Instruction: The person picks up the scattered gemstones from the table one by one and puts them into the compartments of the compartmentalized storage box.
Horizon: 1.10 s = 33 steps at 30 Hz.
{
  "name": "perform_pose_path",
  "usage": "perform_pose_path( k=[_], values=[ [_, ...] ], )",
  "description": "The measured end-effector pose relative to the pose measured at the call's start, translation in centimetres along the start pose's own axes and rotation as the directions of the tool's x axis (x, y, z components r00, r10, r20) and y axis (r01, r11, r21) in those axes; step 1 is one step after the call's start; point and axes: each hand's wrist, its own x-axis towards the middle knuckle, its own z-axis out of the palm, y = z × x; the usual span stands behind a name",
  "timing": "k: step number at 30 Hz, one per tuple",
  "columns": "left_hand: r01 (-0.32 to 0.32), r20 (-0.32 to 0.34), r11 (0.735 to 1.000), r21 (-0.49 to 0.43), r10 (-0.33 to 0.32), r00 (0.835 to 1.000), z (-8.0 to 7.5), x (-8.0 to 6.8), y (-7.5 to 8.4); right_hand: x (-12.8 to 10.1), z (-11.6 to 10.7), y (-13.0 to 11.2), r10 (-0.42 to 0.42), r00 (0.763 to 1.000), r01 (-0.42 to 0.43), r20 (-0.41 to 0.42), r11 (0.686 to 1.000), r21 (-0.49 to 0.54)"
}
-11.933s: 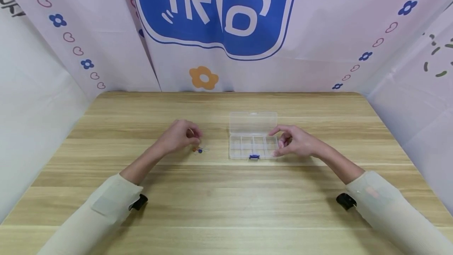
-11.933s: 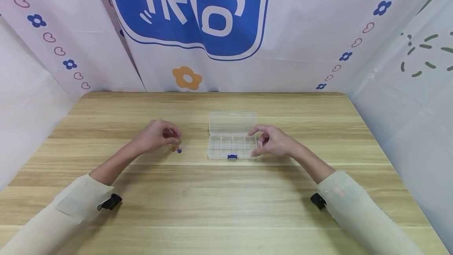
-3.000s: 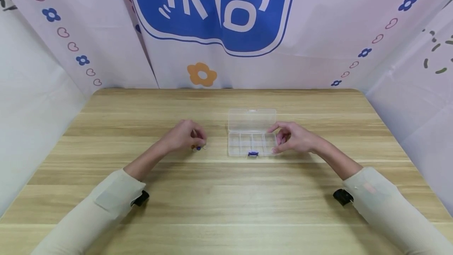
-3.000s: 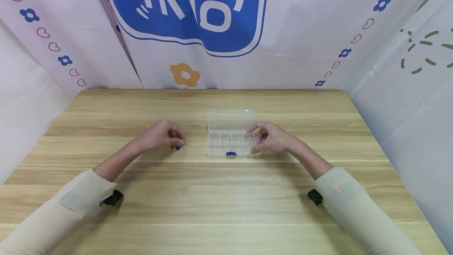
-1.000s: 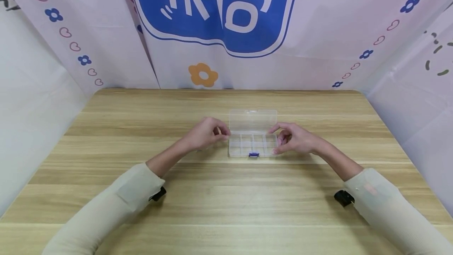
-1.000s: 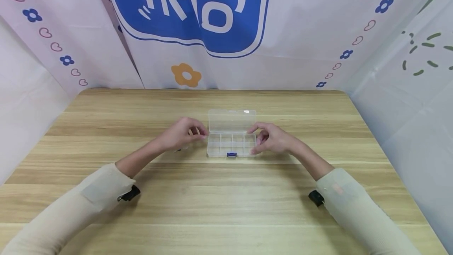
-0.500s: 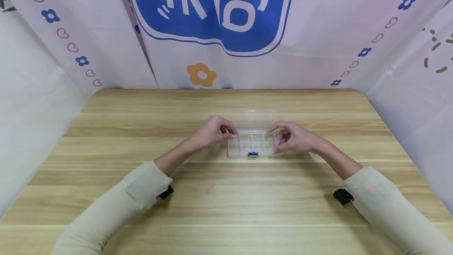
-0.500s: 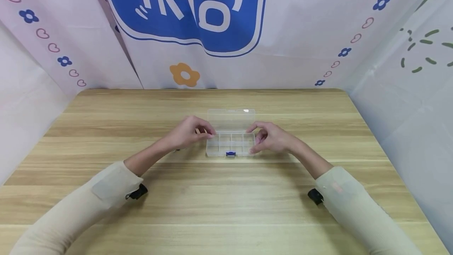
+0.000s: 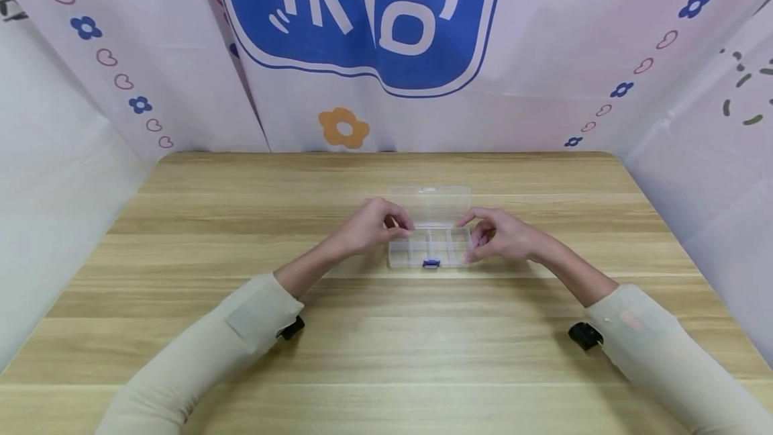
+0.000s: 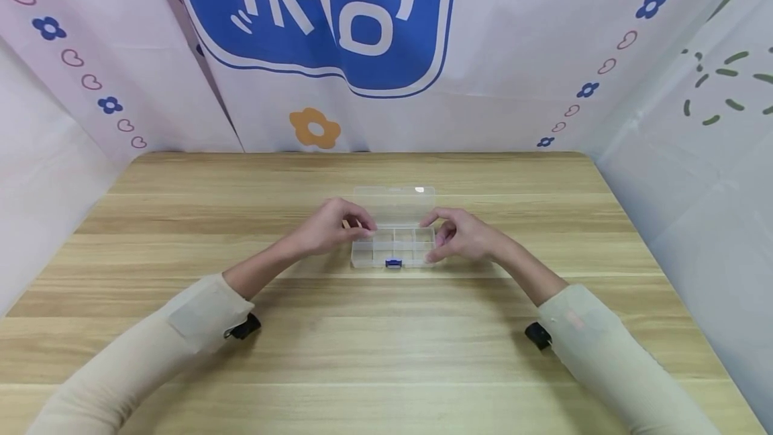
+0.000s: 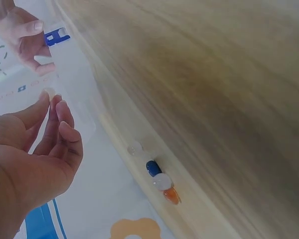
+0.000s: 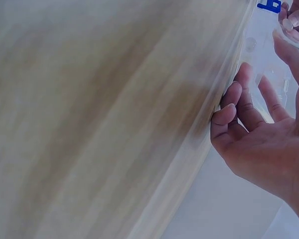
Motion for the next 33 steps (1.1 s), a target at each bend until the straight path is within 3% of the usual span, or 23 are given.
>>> perform_pose_path(
  k=[7,27,33],
  values=[
    [0.019,-0.015,0.999,-0.029,-0.020,1.000,0.1,0.4,0.1,-0.1,0.1,-0.1,-0.001,1.000,0.001,-0.007,1.000,0.001],
    [0.005,0.003,0.999,-0.042,-0.005,1.000,1.8,1.9,0.9,0.2,0.0,0.2,-0.001,1.000,0.001,0.002,1.000,0.001],
    [-0.012,-0.022,0.999,-0.043,0.011,1.000,1.9,2.1,1.1,0.2,0.0,0.4,-0.007,1.000,0.007,-0.001,1.000,-0.002]
  ],
)
